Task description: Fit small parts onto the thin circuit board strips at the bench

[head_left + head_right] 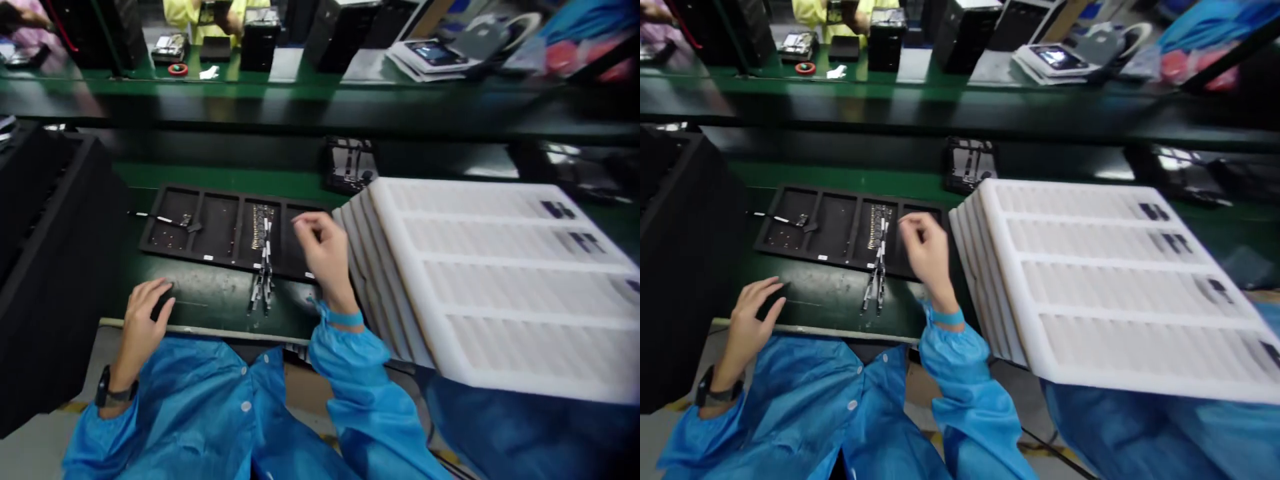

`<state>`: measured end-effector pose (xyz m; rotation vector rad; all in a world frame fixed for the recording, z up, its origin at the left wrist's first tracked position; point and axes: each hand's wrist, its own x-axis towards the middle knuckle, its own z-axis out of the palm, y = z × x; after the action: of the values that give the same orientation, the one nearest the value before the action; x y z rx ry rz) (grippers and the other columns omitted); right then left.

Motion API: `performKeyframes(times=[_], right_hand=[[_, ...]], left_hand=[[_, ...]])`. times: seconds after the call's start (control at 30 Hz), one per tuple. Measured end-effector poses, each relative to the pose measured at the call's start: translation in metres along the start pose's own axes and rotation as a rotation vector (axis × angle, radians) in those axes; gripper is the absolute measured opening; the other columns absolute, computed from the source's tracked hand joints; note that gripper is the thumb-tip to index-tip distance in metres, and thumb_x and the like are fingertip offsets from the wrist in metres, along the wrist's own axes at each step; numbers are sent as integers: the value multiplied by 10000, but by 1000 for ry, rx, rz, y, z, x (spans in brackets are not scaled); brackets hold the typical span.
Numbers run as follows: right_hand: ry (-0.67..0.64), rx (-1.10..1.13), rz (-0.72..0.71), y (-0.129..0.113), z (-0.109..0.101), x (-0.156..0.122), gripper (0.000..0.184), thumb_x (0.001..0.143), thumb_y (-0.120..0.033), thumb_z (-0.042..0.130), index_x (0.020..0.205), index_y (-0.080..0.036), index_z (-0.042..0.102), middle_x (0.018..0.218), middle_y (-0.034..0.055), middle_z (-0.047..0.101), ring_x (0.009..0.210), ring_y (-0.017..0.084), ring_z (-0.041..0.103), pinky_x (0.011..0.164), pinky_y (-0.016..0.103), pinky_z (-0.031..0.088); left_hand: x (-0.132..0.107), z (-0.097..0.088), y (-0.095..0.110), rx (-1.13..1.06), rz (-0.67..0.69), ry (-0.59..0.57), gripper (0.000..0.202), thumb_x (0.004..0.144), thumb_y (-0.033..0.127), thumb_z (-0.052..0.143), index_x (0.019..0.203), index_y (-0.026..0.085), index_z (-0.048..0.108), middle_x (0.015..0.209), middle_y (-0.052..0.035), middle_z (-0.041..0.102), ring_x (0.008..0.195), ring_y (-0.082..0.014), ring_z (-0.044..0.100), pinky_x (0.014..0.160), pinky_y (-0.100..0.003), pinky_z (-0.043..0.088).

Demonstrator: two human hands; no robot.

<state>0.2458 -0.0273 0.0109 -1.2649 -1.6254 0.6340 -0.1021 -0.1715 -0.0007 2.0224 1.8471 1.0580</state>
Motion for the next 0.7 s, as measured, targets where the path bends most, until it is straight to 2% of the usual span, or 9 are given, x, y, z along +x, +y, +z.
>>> performKeyframes(times=[0.03,0.1,0.17,0.23,0.33,0.43,0.57,0.63,0.7], right_hand=[[-136,-33,-30,-23,17,-17,190,1049,-377,590,1058,-216,691,844,50,717,727,197,653,667,304,482],[-518,-129,-91,-63,58,-53,177,1023,-368,666,1108,-219,709,807,44,742,725,217,689,685,311,490],[-762,-312,-93,-88,99,-81,186,1043,-322,646,1173,-200,696,1012,97,801,897,260,751,750,324,500],[-885,-464,-45,-97,129,-96,209,1061,-294,608,1212,-167,677,1114,134,803,980,296,766,760,339,501],[-889,-553,24,-93,148,-98,231,1076,-296,565,1236,-160,661,1121,135,803,1013,321,771,770,355,509],[-836,-571,48,-92,148,-98,233,1090,-281,507,1223,-166,659,1110,135,799,1013,318,771,784,365,528],[-813,-658,51,-100,155,-106,244,1038,-153,490,1239,-111,622,1087,185,770,977,327,763,768,399,569],[-802,-703,11,-102,163,-110,268,999,-65,470,1232,-80,602,1095,217,745,983,327,752,763,412,586],[-777,-726,-66,-101,170,-112,284,992,-15,417,1204,-62,599,1088,236,724,990,327,741,746,414,589]], left_hand=[[-12,-3,-9,23,-31,24,233,982,309,649,1184,280,761,1282,-104,765,1195,-336,704,1050,-539,553],[-24,-15,-18,49,-71,104,233,997,293,630,1193,257,750,1270,-118,761,1195,-327,703,1051,-529,552],[-20,-31,-18,43,-82,192,200,1006,275,626,1156,229,752,1197,-115,774,1146,-303,719,1030,-491,563],[-5,-44,-11,6,-63,238,175,1008,259,631,1125,213,753,1145,-98,780,1099,-274,729,1009,-450,570],[38,-46,5,-52,29,211,158,1012,263,628,1092,215,755,1091,-68,784,1034,-247,728,975,-406,575],[100,-12,28,-56,188,-3,183,1009,262,617,1114,197,752,1093,-74,778,1053,-254,709,986,-396,561],[185,69,64,140,391,-401,344,964,227,669,1282,99,706,1306,-172,715,1261,-314,618,1125,-425,473],[216,105,80,285,416,-543,386,942,233,695,1297,81,703,1376,-208,673,1333,-342,572,1162,-435,433],[236,130,93,379,392,-628,376,931,246,702,1276,98,721,1396,-209,664,1360,-354,558,1162,-432,424]])
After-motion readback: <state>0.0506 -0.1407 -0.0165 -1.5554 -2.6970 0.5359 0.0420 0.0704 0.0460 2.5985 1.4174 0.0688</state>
